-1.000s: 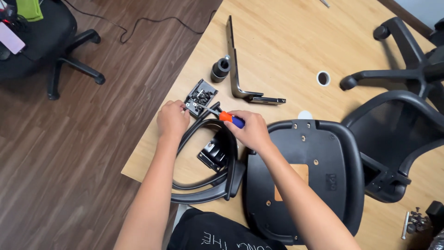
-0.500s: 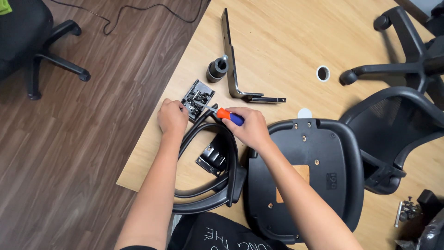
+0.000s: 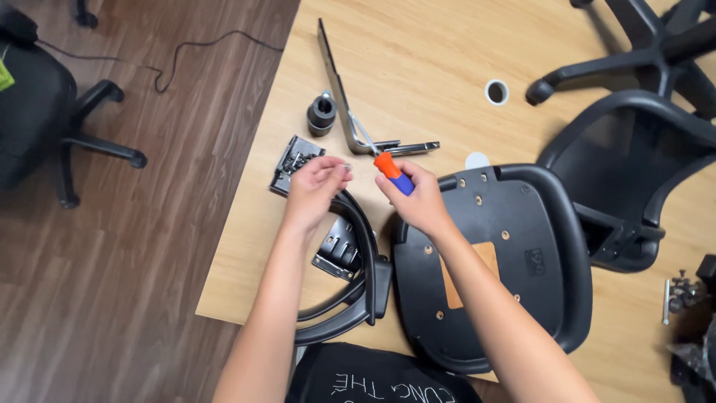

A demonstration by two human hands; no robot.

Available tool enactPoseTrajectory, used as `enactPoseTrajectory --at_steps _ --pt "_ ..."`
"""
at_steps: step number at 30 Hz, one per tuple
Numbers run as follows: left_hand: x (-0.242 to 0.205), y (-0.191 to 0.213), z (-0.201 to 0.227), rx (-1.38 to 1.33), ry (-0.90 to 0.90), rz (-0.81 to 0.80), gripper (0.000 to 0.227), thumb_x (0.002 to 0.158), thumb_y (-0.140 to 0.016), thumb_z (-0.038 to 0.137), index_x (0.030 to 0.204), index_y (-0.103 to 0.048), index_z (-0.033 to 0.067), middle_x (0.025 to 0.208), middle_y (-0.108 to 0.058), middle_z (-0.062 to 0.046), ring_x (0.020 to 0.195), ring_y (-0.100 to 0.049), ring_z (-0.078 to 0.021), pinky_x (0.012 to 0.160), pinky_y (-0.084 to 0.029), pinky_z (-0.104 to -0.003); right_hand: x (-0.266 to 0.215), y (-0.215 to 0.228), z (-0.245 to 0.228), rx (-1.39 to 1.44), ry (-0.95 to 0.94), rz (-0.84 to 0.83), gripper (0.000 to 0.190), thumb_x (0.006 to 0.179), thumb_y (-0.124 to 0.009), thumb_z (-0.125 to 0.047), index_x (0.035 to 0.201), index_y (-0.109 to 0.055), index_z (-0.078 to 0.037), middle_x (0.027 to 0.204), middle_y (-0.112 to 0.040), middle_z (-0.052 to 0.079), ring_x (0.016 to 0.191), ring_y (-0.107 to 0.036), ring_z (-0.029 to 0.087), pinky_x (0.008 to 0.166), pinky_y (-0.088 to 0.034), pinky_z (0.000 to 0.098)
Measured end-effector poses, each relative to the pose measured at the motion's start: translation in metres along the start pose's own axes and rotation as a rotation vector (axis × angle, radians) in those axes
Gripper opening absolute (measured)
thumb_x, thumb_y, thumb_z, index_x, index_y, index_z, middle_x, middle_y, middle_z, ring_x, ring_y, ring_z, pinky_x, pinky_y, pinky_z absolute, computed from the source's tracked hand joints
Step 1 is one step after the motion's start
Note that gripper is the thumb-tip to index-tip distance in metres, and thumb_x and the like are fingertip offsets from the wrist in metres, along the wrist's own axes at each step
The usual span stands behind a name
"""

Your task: The person assembles an office chair seat on a wooden table. They flip the mesh seat cushion over, align the black plastic mounting plate on its underside, position screws, and drive them with a screwdriver, working around the plate while other chair parts and tools lie on the table.

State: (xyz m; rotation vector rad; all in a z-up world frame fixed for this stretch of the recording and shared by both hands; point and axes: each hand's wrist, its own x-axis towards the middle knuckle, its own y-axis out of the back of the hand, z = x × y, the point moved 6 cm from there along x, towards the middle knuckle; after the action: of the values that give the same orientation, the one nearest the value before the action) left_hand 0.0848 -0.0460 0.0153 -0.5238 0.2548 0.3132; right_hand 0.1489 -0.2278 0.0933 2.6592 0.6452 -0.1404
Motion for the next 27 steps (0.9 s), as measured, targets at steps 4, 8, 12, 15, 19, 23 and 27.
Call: enactPoseTrajectory --at_steps 4,8,12,15,19,23,27 --pt "-0.002 -0.054 -0.002 -0.052 0.042 -0.116 0.021 0.099 -0.067 0.013 0.116 -0.065 -0.0006 0.104 -0.074 -0.009 0.094 -0.071 -0.013 0.084 -0.057 -0.025 -0.012 0.034 0.004 0.021 0.059 0.111 0.027 0.092 -0.077 -0.021 0.112 -0.072 -0.003 0.09 -0.069 -0.003 0.079 -0.059 0.003 0.072 -0.05 0.0225" --pt "-0.007 -0.104 -0.01 -0.106 0.14 -0.215 0.021 0.099 -0.067 0.012 0.116 -0.065 -0.0001 0.102 -0.073 -0.008 0.092 -0.071 -0.0124 0.084 -0.058 -0.025 -0.027 0.074 0.005 0.149 0.108 0.157 0.029 0.091 -0.079 -0.016 0.114 -0.07 -0.002 0.097 -0.071 0.0 0.086 -0.062 0.004 0.078 -0.053 0.0221" --pt "-0.008 -0.142 -0.03 0.035 0.027 -0.295 0.018 0.099 -0.068 0.01 0.114 -0.065 -0.0017 0.099 -0.074 -0.01 0.088 -0.07 -0.0121 0.081 -0.058 -0.025 -0.044 0.111 0.007 0.36 0.072 0.127 0.037 0.087 -0.079 -0.009 0.121 -0.065 -0.002 0.107 -0.074 0.002 0.086 -0.065 0.005 0.076 -0.053 0.023" --pt "-0.023 -0.172 -0.024 0.211 -0.052 -0.281 0.016 0.099 -0.068 0.008 0.111 -0.066 -0.0024 0.1 -0.073 -0.008 0.09 -0.071 -0.011 0.08 -0.059 -0.025 -0.058 0.132 0.017 0.46 0.062 0.072 0.043 0.083 -0.08 -0.004 0.123 -0.063 -0.003 0.105 -0.075 0.003 0.085 -0.067 0.007 0.077 -0.055 0.0244" --pt "-0.035 -0.197 -0.047 0.196 -0.009 -0.29 0.015 0.098 -0.067 0.007 0.11 -0.066 -0.0025 0.101 -0.073 -0.008 0.092 -0.071 -0.0108 0.085 -0.06 -0.024 -0.069 0.158 0.042 0.455 0.131 0.032 0.042 0.083 -0.083 -0.001 0.121 -0.064 -0.002 0.1 -0.074 0.004 0.088 -0.07 0.008 0.084 -0.058 0.0252" --pt "-0.045 -0.215 -0.073 0.233 0.065 -0.302 0.016 0.099 -0.065 0.006 0.113 -0.066 -0.002 0.101 -0.074 -0.009 0.091 -0.072 -0.013 0.083 -0.059 -0.025 -0.074 0.183 0.057 0.367 0.151 -0.035 0.038 0.085 -0.082 -0.003 0.119 -0.066 -0.001 0.095 -0.074 0.004 0.087 -0.07 0.008 0.082 -0.057 0.0251" --pt "-0.056 -0.225 -0.091 0.152 0.186 -0.212 0.016 0.101 -0.063 0.009 0.114 -0.064 -0.0007 0.107 -0.074 -0.01 0.098 -0.072 -0.0136 0.086 -0.059 -0.025 -0.076 0.197 0.08 0.423 0.028 -0.11 0.035 0.087 -0.079 -0.006 0.119 -0.066 -0.001 0.089 -0.073 0.004 0.079 -0.07 0.009 0.074 -0.057 0.0249"
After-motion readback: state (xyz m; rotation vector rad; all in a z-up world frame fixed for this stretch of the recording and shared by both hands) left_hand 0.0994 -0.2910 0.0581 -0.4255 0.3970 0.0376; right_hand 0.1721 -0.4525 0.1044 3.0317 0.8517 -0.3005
